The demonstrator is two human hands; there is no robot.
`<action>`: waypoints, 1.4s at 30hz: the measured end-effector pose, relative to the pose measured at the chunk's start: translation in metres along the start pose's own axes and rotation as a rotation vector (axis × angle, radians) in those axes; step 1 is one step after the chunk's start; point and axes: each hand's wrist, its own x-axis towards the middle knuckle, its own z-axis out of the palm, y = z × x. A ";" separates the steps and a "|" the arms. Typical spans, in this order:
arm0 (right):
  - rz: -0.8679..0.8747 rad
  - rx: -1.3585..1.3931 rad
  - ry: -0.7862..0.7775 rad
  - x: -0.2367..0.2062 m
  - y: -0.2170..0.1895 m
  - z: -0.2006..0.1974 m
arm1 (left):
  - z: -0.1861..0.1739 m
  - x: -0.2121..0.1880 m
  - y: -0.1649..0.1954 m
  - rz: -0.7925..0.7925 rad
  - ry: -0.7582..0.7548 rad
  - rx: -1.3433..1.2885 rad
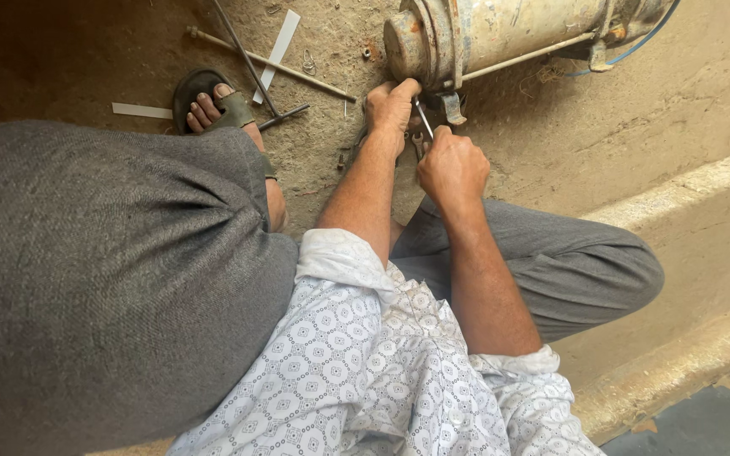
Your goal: The person sits on the floor and uses a T-handle wrench and a standard wrench to loosen and remove bolts from a cylindrical electric motor. They reposition the motor and continue to remove fasteners from different sides.
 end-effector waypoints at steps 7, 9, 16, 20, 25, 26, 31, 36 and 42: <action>-0.039 -0.010 -0.089 -0.028 -0.005 -0.007 | 0.004 -0.001 -0.002 0.103 -0.008 0.017; -0.046 0.033 -0.062 -0.033 -0.003 -0.007 | 0.005 -0.002 -0.004 0.172 0.007 0.049; -0.039 0.106 -0.039 -0.032 0.006 0.002 | 0.006 -0.003 -0.007 0.343 0.047 0.016; -0.017 0.131 -0.051 -0.029 0.010 0.009 | 0.006 -0.005 -0.002 0.207 0.023 -0.044; 0.054 0.122 -0.110 -0.022 0.012 0.012 | 0.006 -0.016 0.004 0.072 0.030 0.113; 0.074 0.121 -0.141 -0.020 0.012 0.013 | 0.006 -0.018 0.004 0.080 0.045 0.116; 0.110 0.118 -0.174 -0.016 0.014 0.018 | 0.006 -0.014 0.002 0.139 0.047 -0.099; 0.092 0.100 -0.185 -0.013 0.014 0.025 | 0.009 -0.007 0.000 0.147 -0.016 -0.151; 0.105 0.096 -0.219 -0.012 0.012 0.027 | 0.007 -0.009 -0.002 0.137 0.024 0.003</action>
